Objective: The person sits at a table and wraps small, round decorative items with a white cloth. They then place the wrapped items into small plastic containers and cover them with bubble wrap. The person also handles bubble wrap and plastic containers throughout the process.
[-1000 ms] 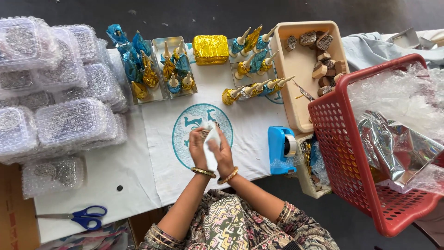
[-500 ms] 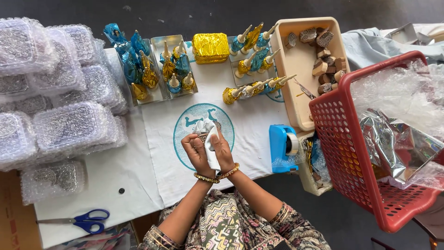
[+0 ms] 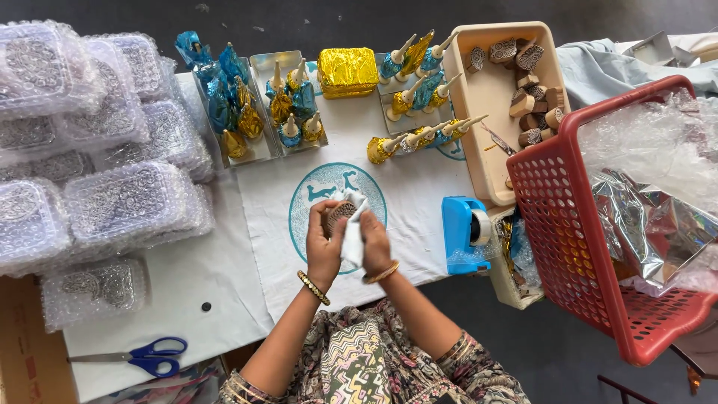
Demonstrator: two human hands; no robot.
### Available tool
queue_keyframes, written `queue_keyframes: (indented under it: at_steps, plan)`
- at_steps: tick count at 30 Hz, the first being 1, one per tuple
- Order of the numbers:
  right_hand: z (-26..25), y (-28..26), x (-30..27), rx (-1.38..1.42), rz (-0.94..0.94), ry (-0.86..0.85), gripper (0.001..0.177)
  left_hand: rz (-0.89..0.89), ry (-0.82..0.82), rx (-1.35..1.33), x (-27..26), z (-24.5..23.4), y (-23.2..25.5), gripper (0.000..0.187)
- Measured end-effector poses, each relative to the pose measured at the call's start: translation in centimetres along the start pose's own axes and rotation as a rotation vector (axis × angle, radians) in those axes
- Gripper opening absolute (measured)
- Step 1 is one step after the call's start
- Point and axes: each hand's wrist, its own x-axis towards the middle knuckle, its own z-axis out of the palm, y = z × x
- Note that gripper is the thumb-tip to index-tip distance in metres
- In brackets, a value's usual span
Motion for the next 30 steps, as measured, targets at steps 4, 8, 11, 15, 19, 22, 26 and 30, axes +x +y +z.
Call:
queue_keyframes:
  at_steps: [4,8,11,15,19,22,26,30]
  plan:
    - [0.4,-4.0,0.7,0.076,0.071,-0.014,0.048,-0.119,-0.161,-0.061,0.1,-0.7,1.1,0.047]
    - [-1.6,-1.5,0.9,0.055,0.028,-0.095,0.046,-0.094,-0.154,-0.002,0.1,-1.0,2.6,0.063]
    - [0.7,-2.1,0.0,0.047,-0.061,-0.089,0.044,-0.027,-0.068,-0.055,-0.1,-0.6,1.6,0.055]
    - [3.7,-3.1,-1.2,0.196,-0.185,0.041,0.042,-0.074,0.081,-0.355,-0.1,0.4,1.7,0.043]
    - [2.5,-1.6,-1.8,0.281,-0.288,0.125,0.043,-0.078,0.203,-0.529,0.4,1.5,3.3,0.044]
    - [1.7,-0.9,-1.7,0.13,-0.289,0.116,0.049,-0.14,0.232,-0.52,0.3,1.8,3.2,0.044]
    - [3.6,-5.1,-0.9,-0.042,-0.232,-0.018,0.055,-0.158,0.057,-0.247,-0.9,1.9,1.1,0.032]
    - [5.0,-8.3,0.0,0.144,-0.066,-0.164,0.056,-0.118,-0.033,-0.167,-1.1,1.8,1.8,0.029]
